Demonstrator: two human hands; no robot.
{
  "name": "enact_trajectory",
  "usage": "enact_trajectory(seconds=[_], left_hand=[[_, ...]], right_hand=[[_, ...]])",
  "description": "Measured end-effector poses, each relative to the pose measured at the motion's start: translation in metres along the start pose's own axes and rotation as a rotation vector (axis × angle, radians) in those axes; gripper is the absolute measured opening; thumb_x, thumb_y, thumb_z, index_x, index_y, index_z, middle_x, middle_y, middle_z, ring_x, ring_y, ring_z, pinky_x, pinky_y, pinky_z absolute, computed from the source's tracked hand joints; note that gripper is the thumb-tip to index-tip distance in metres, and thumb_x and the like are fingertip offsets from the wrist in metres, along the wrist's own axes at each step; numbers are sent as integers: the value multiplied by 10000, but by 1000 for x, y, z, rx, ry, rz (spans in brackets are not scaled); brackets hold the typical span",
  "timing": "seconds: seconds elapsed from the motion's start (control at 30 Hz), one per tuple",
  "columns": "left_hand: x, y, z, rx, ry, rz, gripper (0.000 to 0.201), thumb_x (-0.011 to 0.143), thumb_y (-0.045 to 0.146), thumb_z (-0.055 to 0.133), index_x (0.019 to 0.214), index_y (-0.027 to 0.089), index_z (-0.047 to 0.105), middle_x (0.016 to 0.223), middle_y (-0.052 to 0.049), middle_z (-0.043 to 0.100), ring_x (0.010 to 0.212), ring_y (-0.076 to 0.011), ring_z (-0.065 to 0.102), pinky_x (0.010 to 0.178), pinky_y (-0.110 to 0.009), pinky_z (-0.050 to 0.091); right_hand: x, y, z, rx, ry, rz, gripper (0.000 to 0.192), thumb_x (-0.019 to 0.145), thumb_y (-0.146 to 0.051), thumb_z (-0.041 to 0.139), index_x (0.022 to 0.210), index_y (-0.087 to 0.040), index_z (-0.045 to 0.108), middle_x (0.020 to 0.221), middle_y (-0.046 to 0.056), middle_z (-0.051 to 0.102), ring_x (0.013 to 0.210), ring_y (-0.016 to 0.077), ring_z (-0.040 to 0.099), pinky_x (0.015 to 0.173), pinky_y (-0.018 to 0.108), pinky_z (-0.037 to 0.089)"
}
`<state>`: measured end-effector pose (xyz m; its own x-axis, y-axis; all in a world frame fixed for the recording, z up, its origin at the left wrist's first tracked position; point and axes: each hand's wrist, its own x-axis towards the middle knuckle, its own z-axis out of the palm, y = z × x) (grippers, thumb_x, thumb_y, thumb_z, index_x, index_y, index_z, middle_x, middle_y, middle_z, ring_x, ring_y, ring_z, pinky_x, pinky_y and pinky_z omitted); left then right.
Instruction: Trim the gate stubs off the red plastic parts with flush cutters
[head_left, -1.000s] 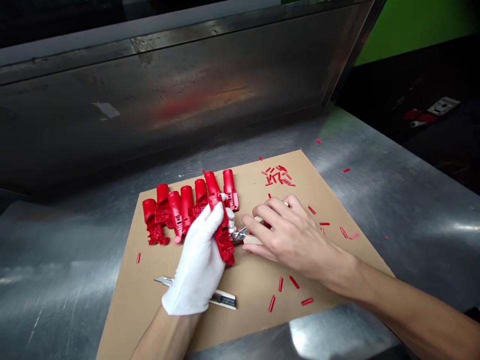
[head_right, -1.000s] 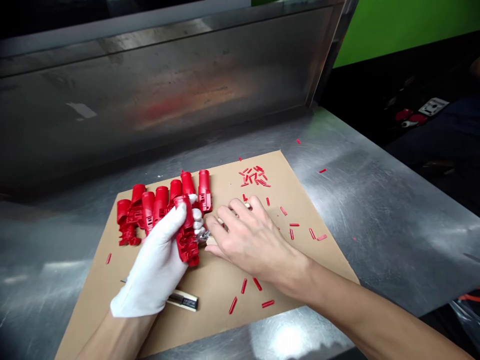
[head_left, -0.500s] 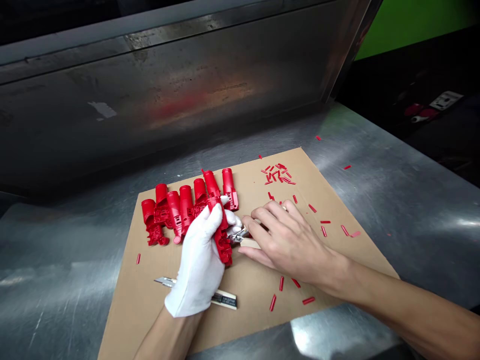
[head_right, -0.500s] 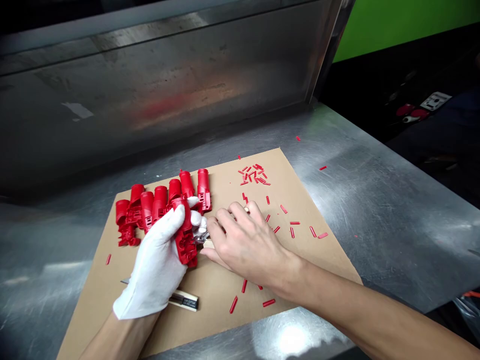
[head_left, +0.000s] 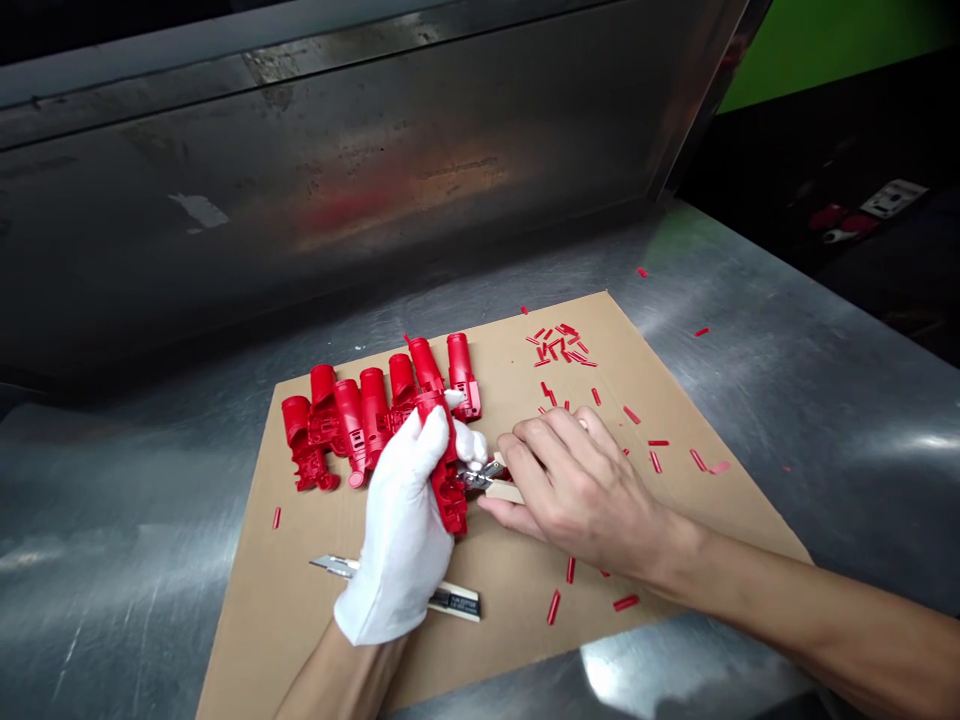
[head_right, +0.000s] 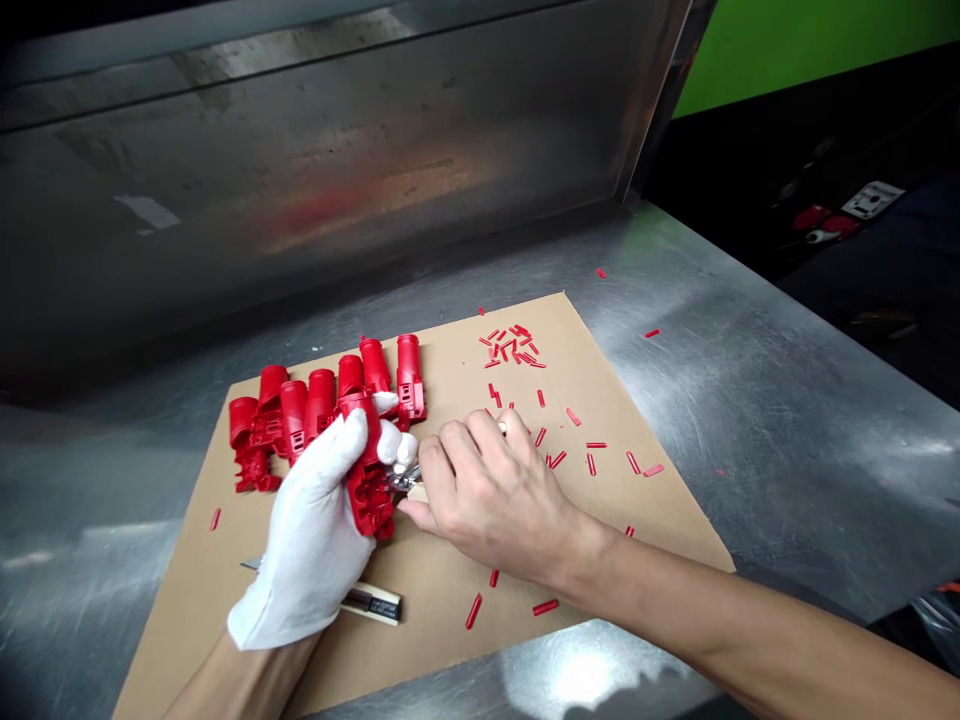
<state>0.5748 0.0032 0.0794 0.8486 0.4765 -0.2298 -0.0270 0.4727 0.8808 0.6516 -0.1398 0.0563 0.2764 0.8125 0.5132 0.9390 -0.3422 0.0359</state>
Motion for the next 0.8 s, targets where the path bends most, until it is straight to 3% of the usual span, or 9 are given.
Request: enact_trajectory(seconds=[0.2,0.33,0.53,0.8], left_hand=[[-2,0,1,-42,-28,-7,249,991,354,563,808,187,588,745,-14,493,702,-142,468,660,-283,448],[-3,-1,-1,-27,-29,-12,189,986,357,577,958,189,659,758,-13,483,728,-144,471,676,-278,452],[-2,-1,1,-16,-24,-41,228,980,364,577,1033,174,692,740,-16,491,711,-146,484,635,-269,444],[0,1,3,-28,-23,-54,237,986,339,555,1068,175,705,790,-26,523,763,-155,511,746,-287,480]], right_hand=[[0,0,2,-56,47,-19,487,1030,-565,482,902,-140,681,805,81,609,724,242,497,651,415,313],[-1,1,1,-68,73,-34,473,1034,-553,496,850,-154,673,749,62,582,686,221,471,600,386,278],[0,4,-4,-56,107,-93,391,1049,-433,524,800,-162,656,693,24,523,629,189,408,553,367,218],[5,6,-12,-33,-54,-50,368,1010,-487,579,990,-131,668,870,67,577,806,249,487,701,426,344]])
